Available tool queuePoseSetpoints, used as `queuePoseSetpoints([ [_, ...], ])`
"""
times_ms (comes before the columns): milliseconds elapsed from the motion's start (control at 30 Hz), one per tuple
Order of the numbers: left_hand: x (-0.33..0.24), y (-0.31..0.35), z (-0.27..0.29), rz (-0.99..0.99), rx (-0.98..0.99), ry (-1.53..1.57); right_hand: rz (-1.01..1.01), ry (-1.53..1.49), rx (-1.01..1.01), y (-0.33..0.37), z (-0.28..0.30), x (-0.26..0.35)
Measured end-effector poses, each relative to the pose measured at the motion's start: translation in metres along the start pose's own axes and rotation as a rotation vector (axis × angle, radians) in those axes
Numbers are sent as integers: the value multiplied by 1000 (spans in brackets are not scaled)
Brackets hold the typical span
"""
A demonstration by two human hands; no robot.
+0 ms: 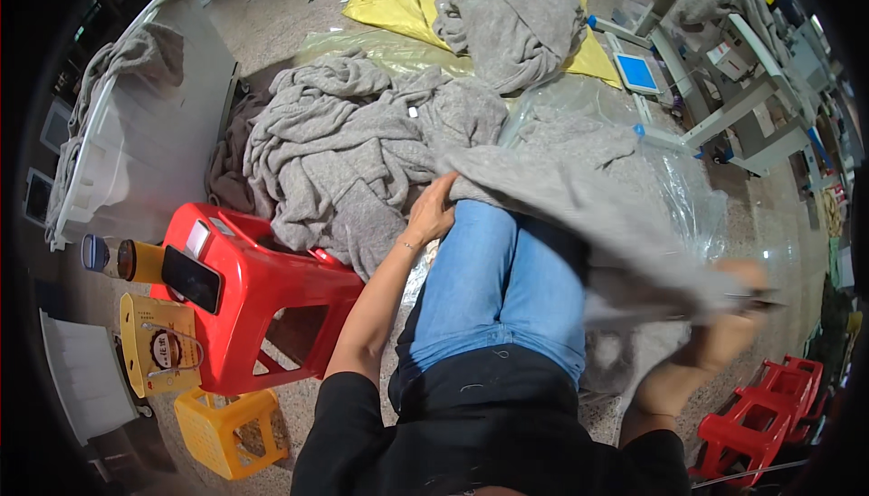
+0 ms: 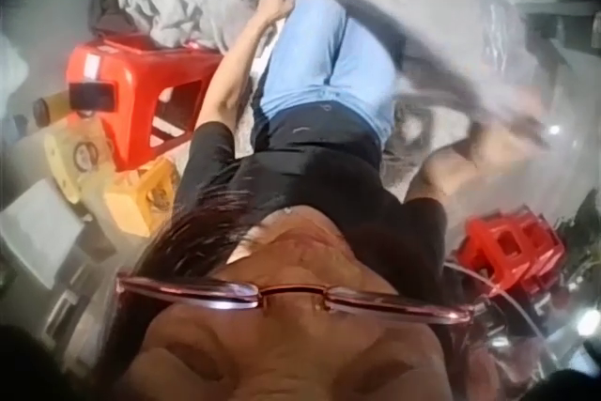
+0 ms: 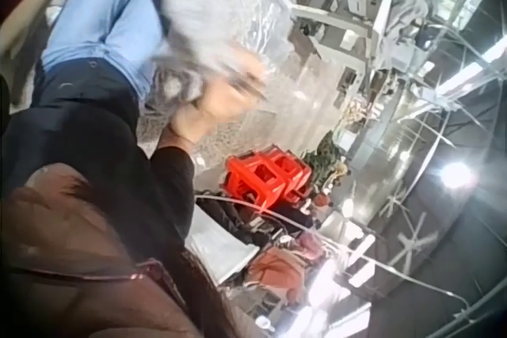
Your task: Trimming loose threads and inspecting large pieces of grey fabric while sitting on a stool on a factory floor.
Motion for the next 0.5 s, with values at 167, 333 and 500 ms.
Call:
queuePoseSetpoints([
  [167,9,-13,9,-68,-304,242,313,-549,-105,-18,174,-54],
  [333,-46,-37,24,104,-415,-70,210,-201,-211,30,272,-74],
  [500,-1,18,-15,-31,-522,269,359,425,-156,52,304,-38],
])
Point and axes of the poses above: each hand's wrist, its own y-axis away from the middle knuckle, its own z-axis out of the back of the hand, x = y × z, the point moved 8 cm from there along -y, towards the middle knuckle, and after that the axes turned 7 degrees about x, right-handed, at the moved point
